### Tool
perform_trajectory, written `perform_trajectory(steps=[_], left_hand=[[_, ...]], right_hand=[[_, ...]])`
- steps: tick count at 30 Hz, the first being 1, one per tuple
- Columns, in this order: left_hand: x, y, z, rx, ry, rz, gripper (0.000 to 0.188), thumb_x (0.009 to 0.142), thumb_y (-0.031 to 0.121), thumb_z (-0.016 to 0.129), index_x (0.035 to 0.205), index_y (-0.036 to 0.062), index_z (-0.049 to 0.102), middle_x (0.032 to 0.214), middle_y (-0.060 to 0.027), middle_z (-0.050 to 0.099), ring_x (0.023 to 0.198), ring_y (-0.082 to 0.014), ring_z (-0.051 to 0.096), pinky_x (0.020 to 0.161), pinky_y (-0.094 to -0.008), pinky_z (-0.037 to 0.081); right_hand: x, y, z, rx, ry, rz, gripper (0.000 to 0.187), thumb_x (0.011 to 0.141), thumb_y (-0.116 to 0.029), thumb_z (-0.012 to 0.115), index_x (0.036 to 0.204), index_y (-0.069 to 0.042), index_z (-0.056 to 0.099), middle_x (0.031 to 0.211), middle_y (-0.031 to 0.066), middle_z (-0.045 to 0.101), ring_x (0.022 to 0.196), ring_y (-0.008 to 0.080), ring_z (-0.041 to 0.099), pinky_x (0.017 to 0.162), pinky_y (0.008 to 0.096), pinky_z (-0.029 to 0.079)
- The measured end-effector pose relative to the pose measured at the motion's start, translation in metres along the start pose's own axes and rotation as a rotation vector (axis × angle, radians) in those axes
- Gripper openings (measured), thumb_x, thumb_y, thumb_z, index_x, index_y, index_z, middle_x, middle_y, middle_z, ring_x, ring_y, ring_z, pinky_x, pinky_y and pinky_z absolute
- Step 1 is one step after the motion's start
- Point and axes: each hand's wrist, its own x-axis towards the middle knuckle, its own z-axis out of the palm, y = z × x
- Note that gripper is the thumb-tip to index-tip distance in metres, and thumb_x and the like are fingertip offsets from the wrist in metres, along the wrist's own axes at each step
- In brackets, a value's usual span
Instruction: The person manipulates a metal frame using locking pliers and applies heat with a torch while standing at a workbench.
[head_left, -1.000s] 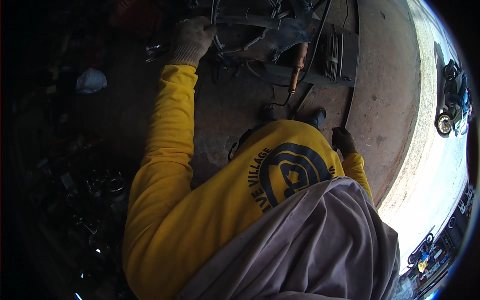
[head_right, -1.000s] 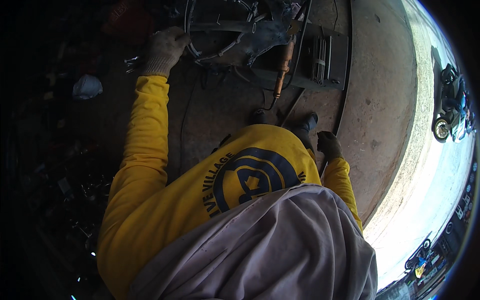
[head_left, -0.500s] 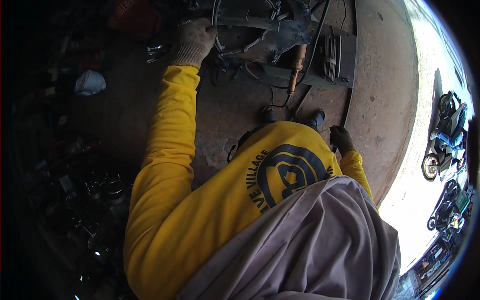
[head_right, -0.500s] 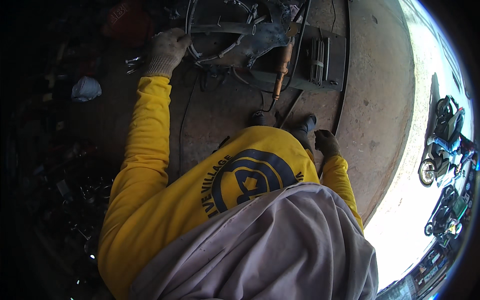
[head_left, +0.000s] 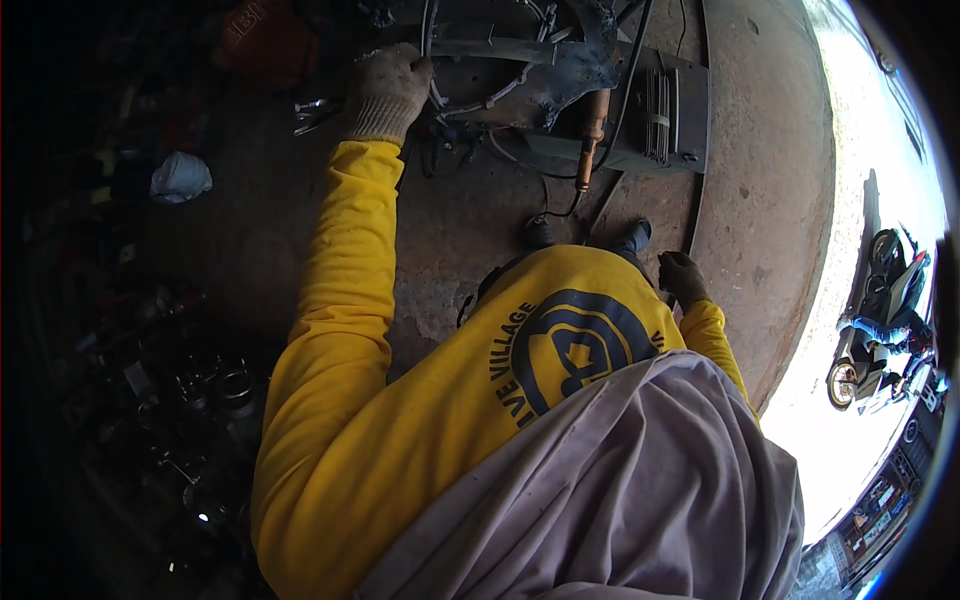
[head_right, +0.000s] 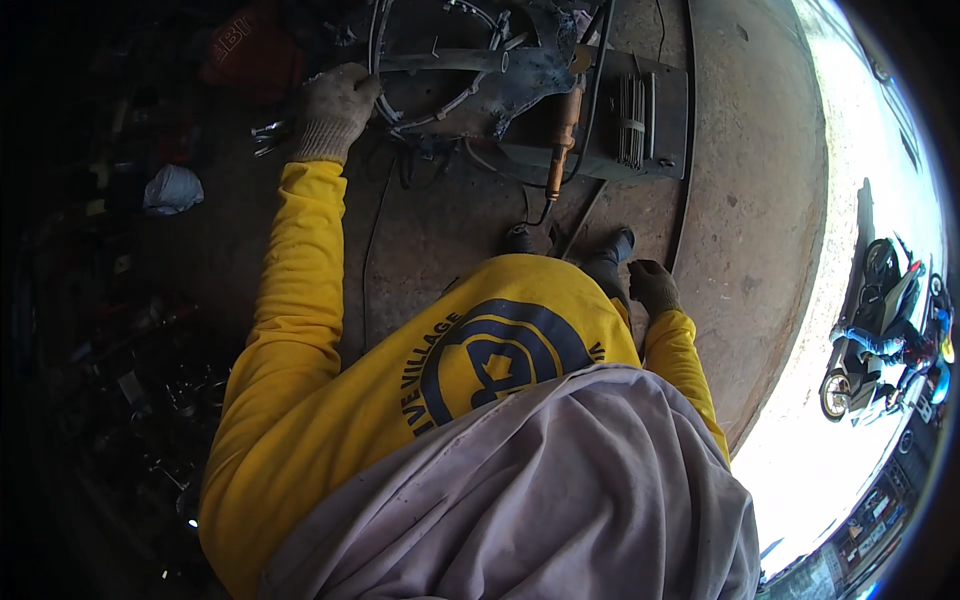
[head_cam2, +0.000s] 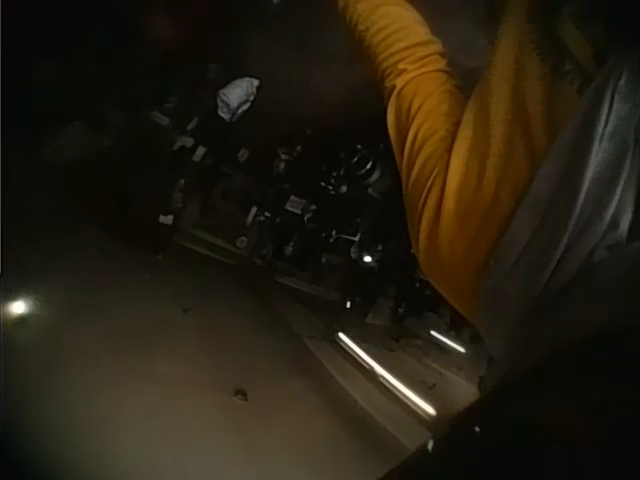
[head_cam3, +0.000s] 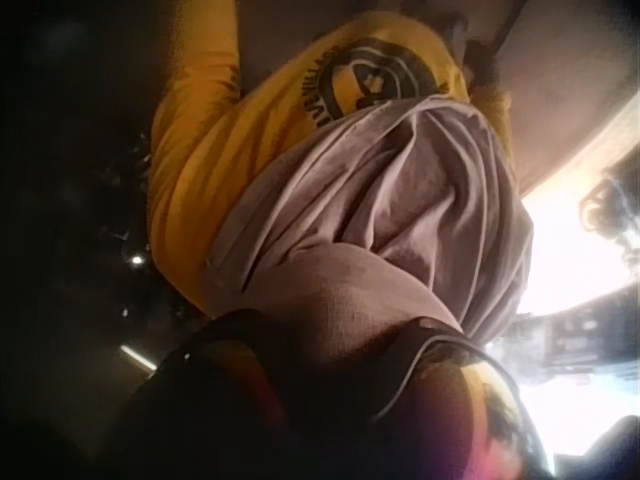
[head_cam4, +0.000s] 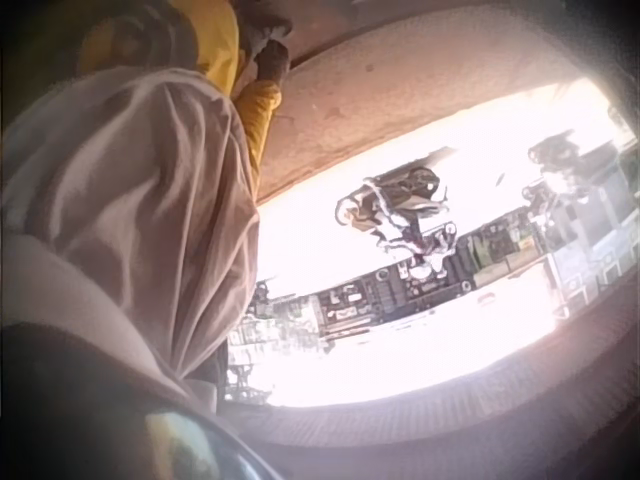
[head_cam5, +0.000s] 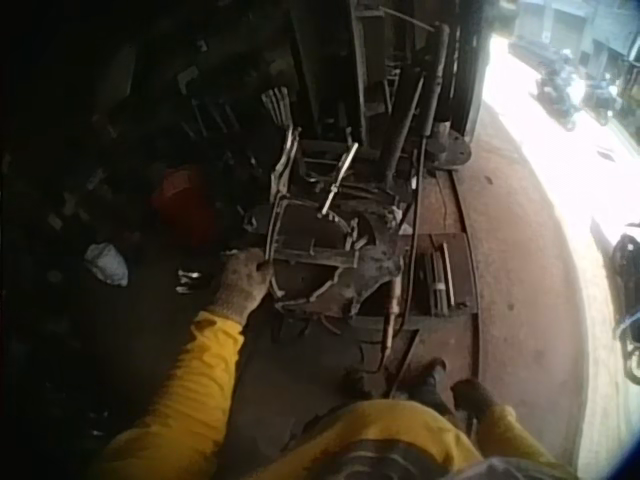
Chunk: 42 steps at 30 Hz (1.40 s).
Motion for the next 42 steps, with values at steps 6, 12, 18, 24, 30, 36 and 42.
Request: perform_trajectory(steps=[6, 12, 18, 24, 30, 36, 42], left_hand=[[-0.002, 0.014, -0.016, -0.185, -0.119, -0.213, 0.032, 0.094, 0.041, 0.059, 0.1, 0.0122, 0.073, 0.098, -0.0158, 0.074, 0.094, -0.0357, 0.071, 0.084, -0.0454, 0.057], [-0.001, 0.008, -0.012, -0.117, -0.111, -0.172, 0.031, 0.094, 0.041, 0.059, 0.098, 0.0127, 0.073, 0.097, -0.0154, 0.073, 0.094, -0.0353, 0.071, 0.083, -0.0453, 0.057], [-0.001, 0.01, -0.011, -0.201, -0.143, -0.23, 0.031, 0.095, 0.04, 0.059, 0.096, 0.0123, 0.072, 0.096, -0.0144, 0.074, 0.093, -0.0345, 0.071, 0.083, -0.0446, 0.057], [-0.002, 0.011, -0.015, -0.241, -0.149, -0.246, 0.03, 0.095, 0.039, 0.06, 0.097, 0.0118, 0.072, 0.094, -0.0147, 0.073, 0.092, -0.0347, 0.071, 0.082, -0.0446, 0.057], [-0.003, 0.011, -0.011, -0.196, -0.091, -0.205, 0.031, 0.094, 0.04, 0.061, 0.102, 0.0127, 0.073, 0.095, -0.0155, 0.073, 0.093, -0.0356, 0.071, 0.083, -0.0447, 0.057], [-0.005, 0.013, -0.013, -0.197, -0.084, -0.225, 0.029, 0.094, 0.039, 0.061, 0.102, 0.0131, 0.073, 0.098, -0.0156, 0.073, 0.095, -0.0364, 0.071, 0.083, -0.0449, 0.057], [-0.004, 0.012, -0.011, -0.174, -0.081, -0.211, 0.028, 0.094, 0.037, 0.061, 0.1, 0.0122, 0.073, 0.098, -0.0155, 0.073, 0.093, -0.0371, 0.071, 0.082, -0.0452, 0.057]], right_hand=[[0.001, -0.001, 0.001, 0.018, 0.008, 0.0, 0.035, 0.097, -0.03, 0.068, 0.115, -0.001, 0.067, 0.074, 0.0035, 0.062, 0.056, 0.0148, 0.057, 0.051, 0.0304, 0.047], [-0.006, -0.003, -0.001, 0.041, 0.008, 0.042, 0.035, 0.096, -0.031, 0.068, 0.115, -0.001, 0.067, 0.074, 0.0036, 0.063, 0.056, 0.0148, 0.057, 0.051, 0.0305, 0.047], [-0.012, 0.001, -0.002, 0.03, 0.012, 0.059, 0.038, 0.096, -0.031, 0.068, 0.117, 0.001, 0.066, 0.077, 0.0052, 0.064, 0.058, 0.0158, 0.059, 0.053, 0.0313, 0.049], [-0.013, 0.003, -0.003, 0.067, 0.023, 0.068, 0.042, 0.097, -0.032, 0.068, 0.119, 0.004, 0.065, 0.079, 0.0066, 0.064, 0.06, 0.0172, 0.06, 0.053, 0.0322, 0.049], [-0.012, 0.004, -0.002, 0.099, 0.014, 0.094, 0.038, 0.097, -0.03, 0.067, 0.118, 0.001, 0.066, 0.076, 0.0052, 0.064, 0.058, 0.0167, 0.059, 0.052, 0.0319, 0.049], [-0.005, 0.025, -0.006, 0.122, 0.033, 0.095, 0.032, 0.096, -0.028, 0.068, 0.115, -0.003, 0.067, 0.073, 0.0039, 0.063, 0.056, 0.0168, 0.058, 0.051, 0.0323, 0.047], [-0.014, 0.041, -0.009, 0.166, 0.055, 0.166, 0.033, 0.096, -0.029, 0.067, 0.116, -0.002, 0.066, 0.074, 0.0044, 0.063, 0.058, 0.0175, 0.059, 0.052, 0.0333, 0.048]])
